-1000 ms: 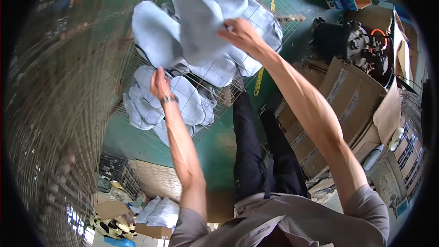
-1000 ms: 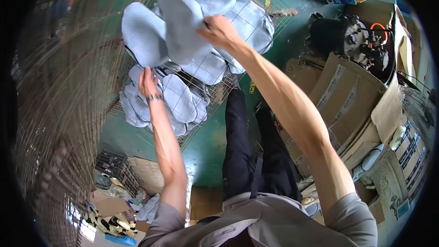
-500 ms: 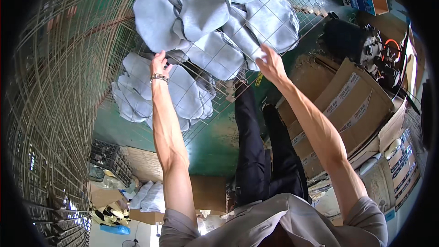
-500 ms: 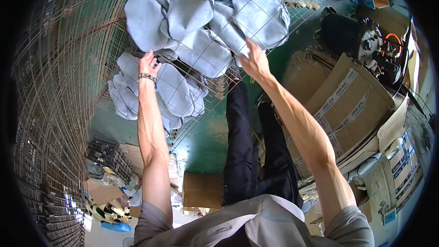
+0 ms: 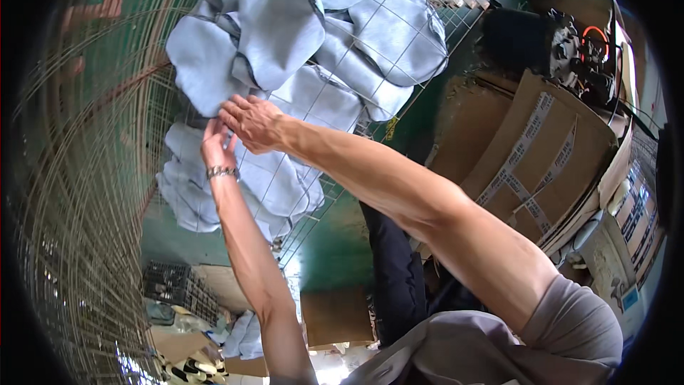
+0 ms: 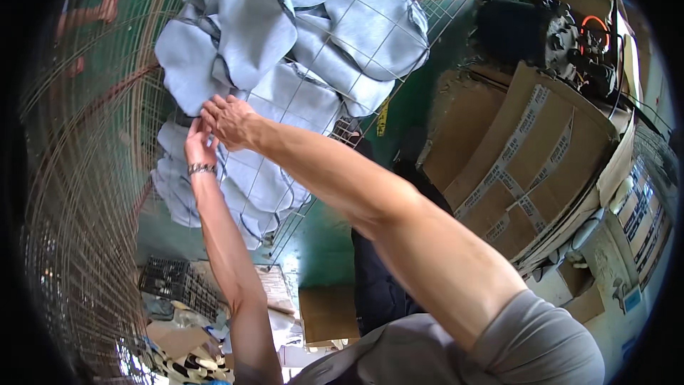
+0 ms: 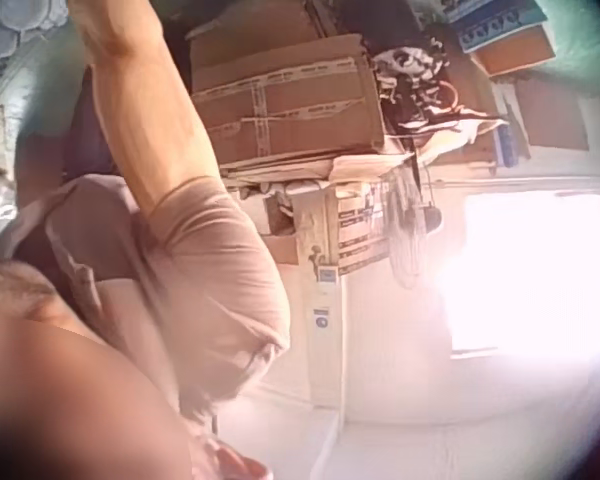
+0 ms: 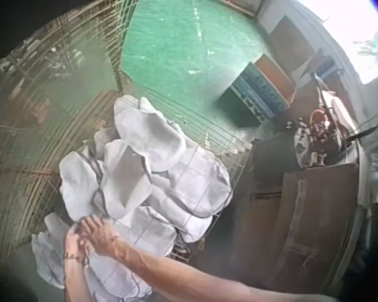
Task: Applying adhesive to shoe components using a spray gun and organizing them on a rack.
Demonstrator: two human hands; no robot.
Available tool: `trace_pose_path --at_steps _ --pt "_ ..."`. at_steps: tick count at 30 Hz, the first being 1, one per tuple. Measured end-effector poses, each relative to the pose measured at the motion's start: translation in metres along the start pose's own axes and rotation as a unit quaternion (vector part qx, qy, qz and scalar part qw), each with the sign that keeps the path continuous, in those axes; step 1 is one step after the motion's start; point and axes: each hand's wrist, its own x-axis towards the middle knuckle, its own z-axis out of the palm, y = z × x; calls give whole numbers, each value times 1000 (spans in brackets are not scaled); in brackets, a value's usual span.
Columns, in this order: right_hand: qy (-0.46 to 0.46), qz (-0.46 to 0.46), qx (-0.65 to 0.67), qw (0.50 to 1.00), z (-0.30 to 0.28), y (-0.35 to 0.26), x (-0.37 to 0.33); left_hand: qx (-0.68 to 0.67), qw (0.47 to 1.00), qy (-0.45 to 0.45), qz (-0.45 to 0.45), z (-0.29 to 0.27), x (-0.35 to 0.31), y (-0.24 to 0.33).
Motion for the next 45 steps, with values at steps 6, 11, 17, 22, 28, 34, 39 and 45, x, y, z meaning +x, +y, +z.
trace_pose_path --at_steps 6,11,17,22,28,34,39,45 --pt "-39 32 -2 999 34 30 23 143 968 183 95 -66 -34 15" --pt "38 -65 113 991 -1 12 -20 125 937 284 158 -77 -160 -6" --pt "67 54 222 971 3 -8 -226 32 981 157 113 -15 -282 -80" --pt "71 359 282 887 1 0 -453 33 990 -69 116 161 -387 -92" --pt "277 414 511 701 -76 -64 -640 96 931 -324 135 315 -544 -99" --pt "574 387 604 396 -117 -108 -857 220 806 -541 95 458 -760 -183" --pt "801 410 434 43 -47 -112 -1059 315 706 -633 -39 533 -864 -331" --pt "822 265 431 -263 11 -103 -1209 402 723 -539 -160 599 -924 -523"
